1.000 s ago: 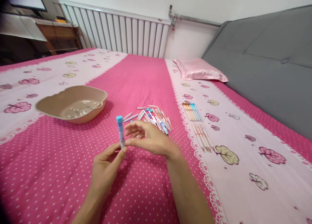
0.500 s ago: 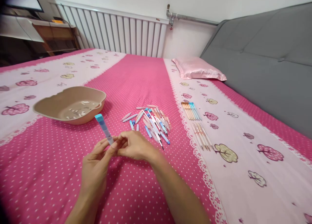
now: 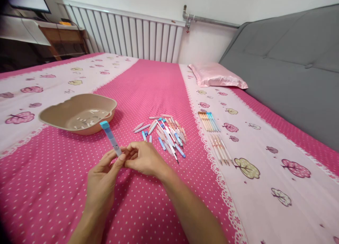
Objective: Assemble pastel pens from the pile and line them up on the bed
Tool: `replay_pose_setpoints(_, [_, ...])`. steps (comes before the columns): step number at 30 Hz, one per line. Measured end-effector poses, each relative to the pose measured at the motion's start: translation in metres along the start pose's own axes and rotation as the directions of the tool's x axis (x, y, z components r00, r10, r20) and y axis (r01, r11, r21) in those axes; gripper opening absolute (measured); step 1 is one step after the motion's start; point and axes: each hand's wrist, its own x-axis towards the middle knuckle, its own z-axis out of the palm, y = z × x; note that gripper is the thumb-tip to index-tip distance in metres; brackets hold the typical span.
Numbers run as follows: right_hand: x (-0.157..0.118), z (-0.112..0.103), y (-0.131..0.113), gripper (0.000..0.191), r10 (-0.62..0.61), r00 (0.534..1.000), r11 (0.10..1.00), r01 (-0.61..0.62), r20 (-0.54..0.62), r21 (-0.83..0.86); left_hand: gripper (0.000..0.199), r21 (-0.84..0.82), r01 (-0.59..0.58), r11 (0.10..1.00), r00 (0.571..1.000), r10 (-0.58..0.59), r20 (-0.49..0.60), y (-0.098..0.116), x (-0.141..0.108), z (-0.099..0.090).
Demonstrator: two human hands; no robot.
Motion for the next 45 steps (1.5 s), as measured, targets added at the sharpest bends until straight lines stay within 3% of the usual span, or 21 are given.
replay_pose_setpoints(17, [-0.004, -0.006, -0.01, 0.033, 0.014, 1.0, 0.999, -0.015, -0.02, -0.036, 0.03, -0.044, 0.046, 0.998, 0.998, -0.045, 0.034, 0.001, -0.002, 0.001])
replay_pose_setpoints(26, [0.0, -0.032, -0.009, 0.03, -0.046, 0.962, 0.989, 0.006, -0.269, -0.147, 0.035, 0.047, 0.12, 0.992, 0.993, -0.12, -0.012, 0.001, -0.003, 0.002])
replay_pose_setpoints(30, [0.005, -0.052, -0.001, 0.027, -0.085, 0.913, 0.988, 0.025, -0.4, -0.152, 0.033, 0.06, 0.124, 0.99, 0.992, -0.124, -0.009, 0.0, -0.002, 0.001])
replay_pose_setpoints(36, [0.009, -0.083, 0.014, 0.032, -0.108, 0.78, 0.986, 0.007, -0.616, -0.164, 0.036, 0.091, 0.16, 0.983, 0.985, -0.165, 0.052, 0.0, -0.001, 0.003])
replay_pose_setpoints(45, [-0.003, -0.128, 0.014, 0.038, -0.072, 0.619, 0.989, -0.059, -0.782, -0.138, 0.043, 0.14, 0.166, 0.976, 0.98, -0.179, 0.082, -0.004, 0.003, 0.003])
